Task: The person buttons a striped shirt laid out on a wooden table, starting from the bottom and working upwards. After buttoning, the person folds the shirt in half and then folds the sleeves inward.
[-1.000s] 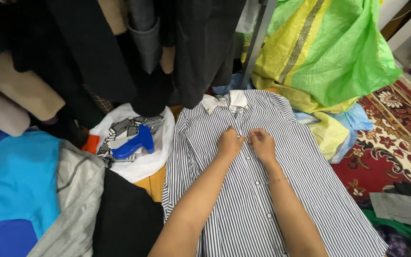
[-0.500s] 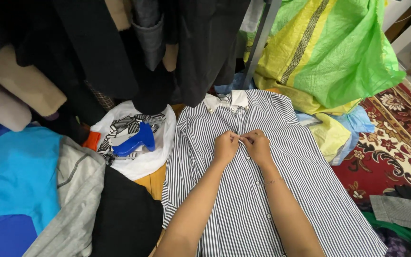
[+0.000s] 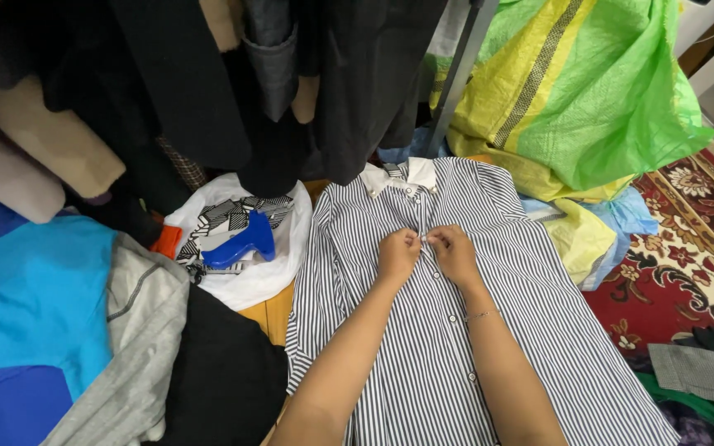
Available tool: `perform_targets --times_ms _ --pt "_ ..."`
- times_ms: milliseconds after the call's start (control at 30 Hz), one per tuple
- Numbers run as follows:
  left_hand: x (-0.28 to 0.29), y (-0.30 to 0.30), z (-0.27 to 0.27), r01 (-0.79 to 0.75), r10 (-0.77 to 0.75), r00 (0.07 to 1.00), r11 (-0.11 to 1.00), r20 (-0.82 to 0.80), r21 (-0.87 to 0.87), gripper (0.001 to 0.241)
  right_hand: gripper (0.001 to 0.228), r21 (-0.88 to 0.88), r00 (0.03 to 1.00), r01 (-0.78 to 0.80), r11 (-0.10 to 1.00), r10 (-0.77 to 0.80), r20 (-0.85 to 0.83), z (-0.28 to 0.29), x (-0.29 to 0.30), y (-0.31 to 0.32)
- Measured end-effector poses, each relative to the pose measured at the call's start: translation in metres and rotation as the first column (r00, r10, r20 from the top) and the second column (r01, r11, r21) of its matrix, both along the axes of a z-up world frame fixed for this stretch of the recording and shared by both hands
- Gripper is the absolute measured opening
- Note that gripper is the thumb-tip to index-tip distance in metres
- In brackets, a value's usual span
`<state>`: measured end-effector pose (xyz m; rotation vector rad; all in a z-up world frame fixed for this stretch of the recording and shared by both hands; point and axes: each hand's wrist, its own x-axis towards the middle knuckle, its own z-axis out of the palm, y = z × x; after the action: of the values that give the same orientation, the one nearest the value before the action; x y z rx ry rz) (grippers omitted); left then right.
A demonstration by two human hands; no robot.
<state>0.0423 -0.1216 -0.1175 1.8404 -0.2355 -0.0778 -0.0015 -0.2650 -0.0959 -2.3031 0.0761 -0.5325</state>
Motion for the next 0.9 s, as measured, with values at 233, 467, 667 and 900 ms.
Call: perform_targets --times_ms 233,467,667,900 --pt "-0.033 0.01 0.039 -0.085 0.068 0.974 0.994 0.215 0.073 0.022 0.011 0.106 0.997 0.042 0.993 -0.035 -0.071 0.016 -0.01 -0.004" --pt "-0.078 0.014 0.07 0.069 -0.127 0.948 0.976 0.291 0.205 0.018 0.022 0.492 0.979 0.013 0.87 0.088 -0.182 0.048 -0.038 -0.003" --pt "-0.1 0.021 0.107 0.158 -0.289 0.945 0.812 0.151 0.562 0.042 0.017 0.361 0.964 0.09 0.928 0.009 -0.265 0.057 -0.073 -0.003" --pt "-0.087 0.022 0.069 0.176 -0.188 0.982 0.92 0.0 0.351 0.022 0.012 0.236 0.976 0.088 0.968 -0.037 -0.214 0.027 -0.091 0.0"
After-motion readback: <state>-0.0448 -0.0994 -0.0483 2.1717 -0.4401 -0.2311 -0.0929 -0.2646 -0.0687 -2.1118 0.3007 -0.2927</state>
